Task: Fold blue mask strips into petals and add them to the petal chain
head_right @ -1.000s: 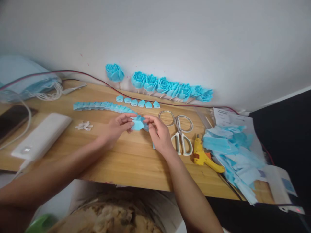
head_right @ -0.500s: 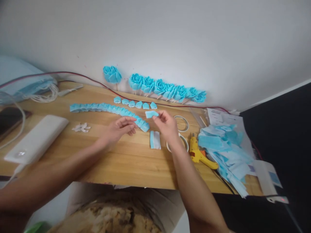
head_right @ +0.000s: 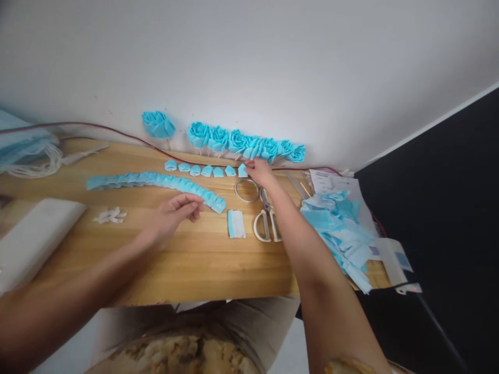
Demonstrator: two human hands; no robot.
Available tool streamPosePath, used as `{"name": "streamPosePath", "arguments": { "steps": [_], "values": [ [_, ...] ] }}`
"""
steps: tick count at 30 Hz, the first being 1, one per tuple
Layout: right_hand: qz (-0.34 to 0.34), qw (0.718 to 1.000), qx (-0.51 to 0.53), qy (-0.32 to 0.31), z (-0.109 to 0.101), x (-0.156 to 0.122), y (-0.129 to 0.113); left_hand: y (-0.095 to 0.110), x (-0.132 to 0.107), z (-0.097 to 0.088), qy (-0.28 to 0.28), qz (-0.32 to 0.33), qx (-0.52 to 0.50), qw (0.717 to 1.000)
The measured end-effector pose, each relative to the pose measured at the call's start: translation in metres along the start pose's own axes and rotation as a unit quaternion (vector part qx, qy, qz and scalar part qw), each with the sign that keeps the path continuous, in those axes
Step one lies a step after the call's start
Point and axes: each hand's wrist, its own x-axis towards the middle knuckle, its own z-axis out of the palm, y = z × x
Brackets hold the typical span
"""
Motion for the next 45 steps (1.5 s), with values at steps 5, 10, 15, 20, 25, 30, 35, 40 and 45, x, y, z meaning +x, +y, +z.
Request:
{"name": "streamPosePath", "arguments": {
  "steps": [5,10,15,20,25,30,35,40,45],
  "values": [
    [0.005,0.999,-0.043,0.006,0.008,0.007,0.001,0.0,0.0,-0.001,-0.002,0.01,0.008,1.0],
    [-0.006,0.995,-0.095,0.017,0.006,0.002,0.003,-0.001,0.001,-0.002,0.002,0.01,0.002,1.0],
    [-0.045,0.991,-0.121,0.021,-0.001,-0.012,0.001,0.0,0.001,0.0,0.0,-0.004,-0.001,1.0],
    [-0.116,0.987,-0.11,-0.004,0.0,-0.024,-0.005,0.003,-0.001,0.003,-0.015,-0.023,-0.005,1.0],
    [-0.174,0.98,-0.101,-0.008,0.008,-0.024,-0.005,0.002,-0.001,0.002,-0.022,-0.025,-0.004,0.999],
    [-0.194,0.976,-0.094,-0.006,0.019,-0.02,-0.002,0.0,-0.001,0.003,-0.034,-0.02,-0.001,0.999],
    [-0.195,0.976,-0.095,0.001,0.022,-0.02,-0.007,0.001,0.0,0.003,-0.036,-0.025,-0.005,0.999],
    [-0.222,0.969,-0.102,0.034,0.024,-0.029,-0.032,0.0,0.0,0.002,-0.042,-0.022,-0.008,0.999],
    [-0.293,0.951,-0.101,-0.015,0.042,-0.034,-0.061,0.001,0.001,0.002,-0.043,-0.03,-0.003,0.999]
  ]
}}
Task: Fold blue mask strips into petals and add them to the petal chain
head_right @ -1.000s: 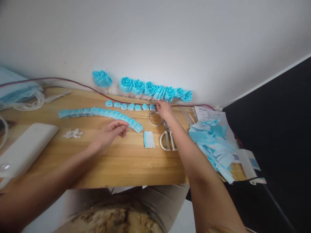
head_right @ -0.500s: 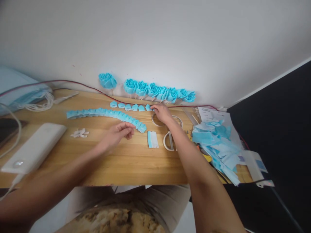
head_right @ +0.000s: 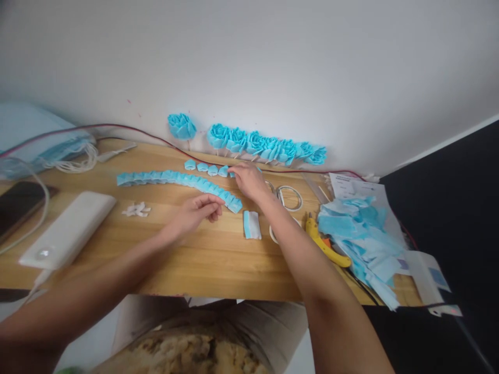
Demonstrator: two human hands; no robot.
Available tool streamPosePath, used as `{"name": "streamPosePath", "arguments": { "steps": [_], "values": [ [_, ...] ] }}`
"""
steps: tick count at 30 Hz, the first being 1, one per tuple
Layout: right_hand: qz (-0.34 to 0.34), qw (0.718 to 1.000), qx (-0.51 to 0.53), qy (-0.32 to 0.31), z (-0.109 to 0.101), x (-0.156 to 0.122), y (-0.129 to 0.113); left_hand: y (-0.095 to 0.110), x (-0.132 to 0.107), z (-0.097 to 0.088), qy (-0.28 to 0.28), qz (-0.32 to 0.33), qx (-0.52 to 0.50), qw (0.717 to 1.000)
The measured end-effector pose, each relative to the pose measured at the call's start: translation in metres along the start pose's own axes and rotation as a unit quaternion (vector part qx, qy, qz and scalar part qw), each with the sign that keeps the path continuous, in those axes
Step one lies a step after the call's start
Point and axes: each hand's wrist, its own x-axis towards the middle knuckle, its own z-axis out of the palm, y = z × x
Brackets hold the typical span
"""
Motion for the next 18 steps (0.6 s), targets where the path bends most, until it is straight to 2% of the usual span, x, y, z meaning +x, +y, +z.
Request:
{"name": "streamPosePath", "arguments": {
  "steps": [4,10,18],
  "values": [
    [-0.003,1.0,-0.008,-0.025,0.011,0.007,-0.006,0.003,0.0,0.001,0.002,0.002,-0.005,1.0],
    [-0.014,1.0,-0.008,0.003,0.007,0.02,-0.016,0.004,0.0,0.002,-0.003,-0.009,-0.023,1.0],
    [-0.022,0.997,-0.026,-0.071,0.015,0.05,-0.043,-0.001,0.002,-0.001,-0.02,0.017,-0.028,0.999]
  ]
}}
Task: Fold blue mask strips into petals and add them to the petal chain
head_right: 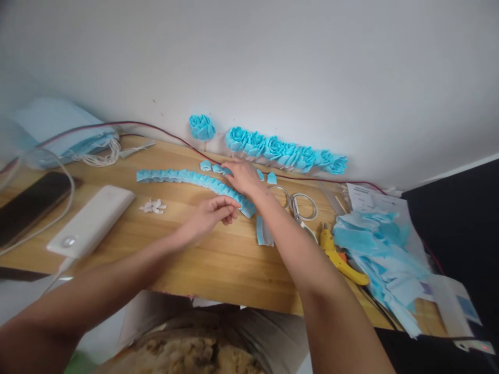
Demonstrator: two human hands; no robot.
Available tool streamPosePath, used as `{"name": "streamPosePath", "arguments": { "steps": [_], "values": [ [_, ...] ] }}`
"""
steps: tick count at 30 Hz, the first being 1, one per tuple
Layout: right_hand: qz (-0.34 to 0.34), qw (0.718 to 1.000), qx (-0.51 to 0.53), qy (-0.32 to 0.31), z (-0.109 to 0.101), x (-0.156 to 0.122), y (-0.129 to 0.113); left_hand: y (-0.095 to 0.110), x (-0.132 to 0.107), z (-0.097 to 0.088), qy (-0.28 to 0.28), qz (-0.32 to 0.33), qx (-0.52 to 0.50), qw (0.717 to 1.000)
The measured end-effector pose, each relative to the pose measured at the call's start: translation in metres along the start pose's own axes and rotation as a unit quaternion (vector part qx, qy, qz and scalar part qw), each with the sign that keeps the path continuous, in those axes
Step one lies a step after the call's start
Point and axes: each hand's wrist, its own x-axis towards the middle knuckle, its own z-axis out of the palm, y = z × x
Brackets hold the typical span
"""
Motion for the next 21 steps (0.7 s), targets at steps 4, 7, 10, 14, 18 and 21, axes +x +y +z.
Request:
{"name": "streamPosePath", "arguments": {
  "steps": [4,7,10,14,18,21],
  "values": [
    [0.0,1.0,-0.003,-0.022,0.004,0.011,-0.005,-0.001,0.0,0.0,-0.006,0.001,-0.005,1.0],
    [-0.003,1.0,0.005,-0.02,0.008,0.017,-0.01,0.0,0.0,0.001,-0.002,-0.003,-0.006,1.0],
    [-0.015,0.999,0.022,-0.017,0.009,0.02,-0.015,0.001,-0.001,0.002,0.002,-0.008,-0.005,1.0],
    [-0.001,0.999,0.039,0.006,0.003,0.022,-0.02,0.002,-0.001,0.002,0.001,-0.007,-0.01,1.0],
    [0.016,1.0,-0.018,-0.009,-0.001,0.029,-0.021,0.001,0.0,0.001,-0.004,0.005,-0.017,1.0],
    [0.031,0.998,-0.046,-0.027,0.003,0.034,-0.022,0.0,0.001,-0.001,-0.005,0.01,-0.019,1.0]
  ]
}}
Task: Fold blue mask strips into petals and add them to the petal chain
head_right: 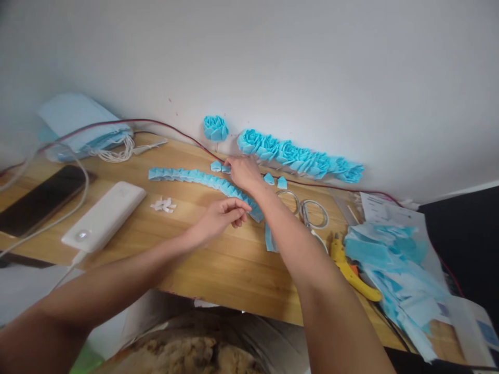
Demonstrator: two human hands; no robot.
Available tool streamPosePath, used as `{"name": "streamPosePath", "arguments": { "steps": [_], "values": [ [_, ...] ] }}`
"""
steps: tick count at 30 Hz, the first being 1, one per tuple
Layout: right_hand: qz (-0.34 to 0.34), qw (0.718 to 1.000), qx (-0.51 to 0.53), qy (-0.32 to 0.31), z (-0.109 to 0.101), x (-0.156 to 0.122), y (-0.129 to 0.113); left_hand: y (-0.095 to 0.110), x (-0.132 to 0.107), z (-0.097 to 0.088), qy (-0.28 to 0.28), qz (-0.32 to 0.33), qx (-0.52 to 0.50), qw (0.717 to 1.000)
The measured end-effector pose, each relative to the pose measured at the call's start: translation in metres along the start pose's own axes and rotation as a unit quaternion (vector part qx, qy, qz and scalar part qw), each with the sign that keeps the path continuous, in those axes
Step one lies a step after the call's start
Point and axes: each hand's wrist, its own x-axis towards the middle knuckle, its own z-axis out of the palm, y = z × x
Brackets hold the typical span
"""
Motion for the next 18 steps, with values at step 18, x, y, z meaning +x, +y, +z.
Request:
{"name": "streamPosePath", "arguments": {
  "steps": [18],
  "values": [
    [0.038,0.999,0.029,-0.021,-0.026,-0.026,0.05,0.001,-0.004,0.003,0.0,-0.014,-0.003,1.0]
  ]
}}
